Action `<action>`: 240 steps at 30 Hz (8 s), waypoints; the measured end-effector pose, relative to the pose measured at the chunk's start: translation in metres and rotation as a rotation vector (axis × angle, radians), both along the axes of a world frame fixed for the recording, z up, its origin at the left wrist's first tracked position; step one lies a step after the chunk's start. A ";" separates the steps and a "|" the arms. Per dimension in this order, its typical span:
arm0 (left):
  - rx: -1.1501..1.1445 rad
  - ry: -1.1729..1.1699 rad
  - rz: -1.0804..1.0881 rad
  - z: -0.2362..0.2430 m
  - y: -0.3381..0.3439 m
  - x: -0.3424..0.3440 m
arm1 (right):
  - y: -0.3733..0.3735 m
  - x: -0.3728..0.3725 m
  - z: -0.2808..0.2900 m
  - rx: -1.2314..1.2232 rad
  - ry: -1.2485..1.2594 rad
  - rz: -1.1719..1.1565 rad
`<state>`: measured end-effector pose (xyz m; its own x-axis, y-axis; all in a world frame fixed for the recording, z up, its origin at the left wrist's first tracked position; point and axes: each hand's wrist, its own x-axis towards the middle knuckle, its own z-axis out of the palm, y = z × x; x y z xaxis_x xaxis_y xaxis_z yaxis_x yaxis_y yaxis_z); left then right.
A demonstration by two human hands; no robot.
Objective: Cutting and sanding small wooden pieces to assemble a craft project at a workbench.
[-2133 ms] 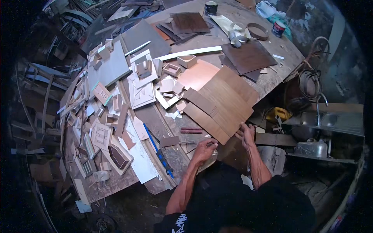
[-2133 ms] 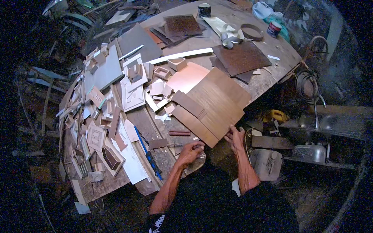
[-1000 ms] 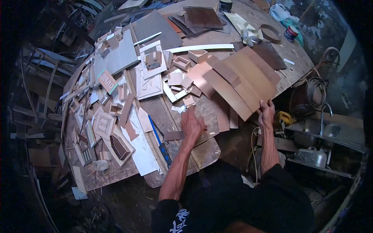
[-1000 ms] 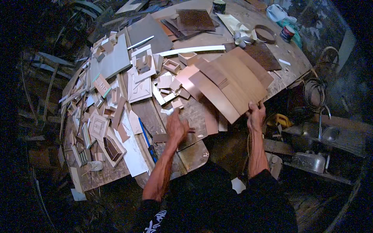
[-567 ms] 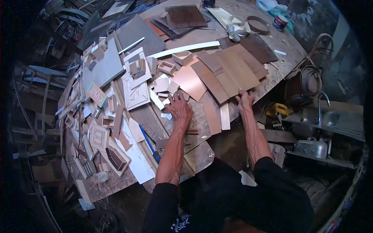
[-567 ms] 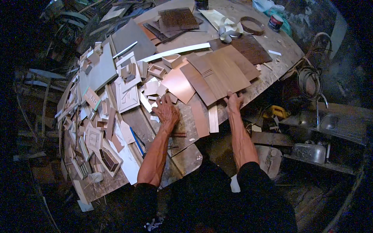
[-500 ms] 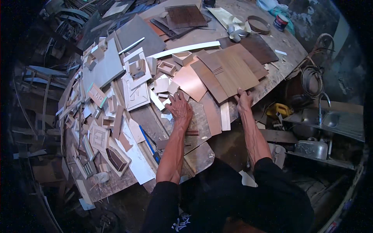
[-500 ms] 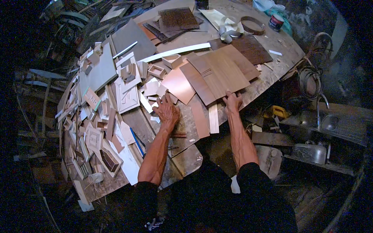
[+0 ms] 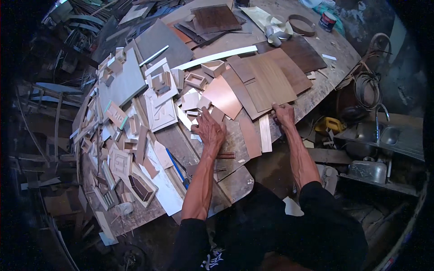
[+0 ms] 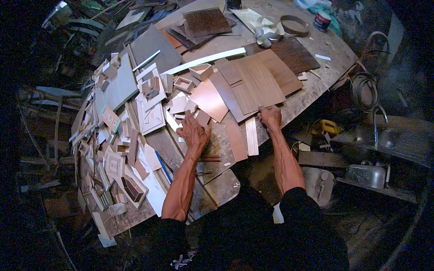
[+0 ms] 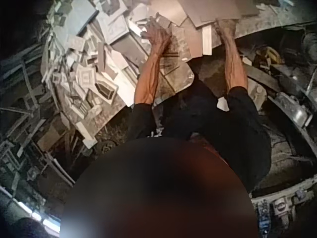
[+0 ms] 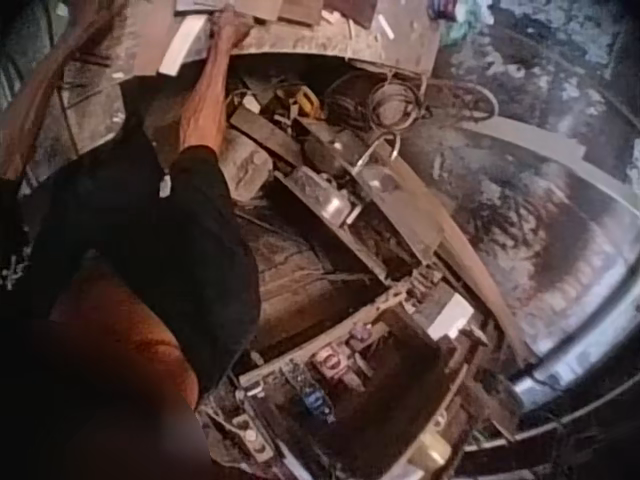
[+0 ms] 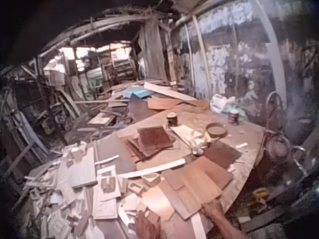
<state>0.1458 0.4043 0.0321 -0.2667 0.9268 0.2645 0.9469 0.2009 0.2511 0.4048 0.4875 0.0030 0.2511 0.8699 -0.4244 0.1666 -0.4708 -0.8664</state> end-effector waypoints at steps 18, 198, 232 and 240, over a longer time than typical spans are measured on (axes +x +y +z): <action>0.260 -0.684 -0.214 0.070 -0.132 -0.012 | -0.139 -0.142 0.055 0.223 0.361 0.649; -0.009 -1.349 -0.178 0.067 -0.269 -0.100 | -0.287 -0.220 0.133 0.661 -0.331 0.845; 0.076 -1.140 -0.227 0.059 -0.257 -0.096 | -0.268 -0.195 0.116 0.710 -0.152 0.852; 0.165 -0.446 -0.266 0.074 -0.255 -0.097 | -0.263 -0.181 0.125 0.573 -0.552 0.981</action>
<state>0.0490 0.1488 0.1058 -0.1489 0.9332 0.3271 0.7538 -0.1069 0.6483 0.2238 0.2241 0.1279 -0.5798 0.8143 0.0296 0.6359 0.4749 -0.6083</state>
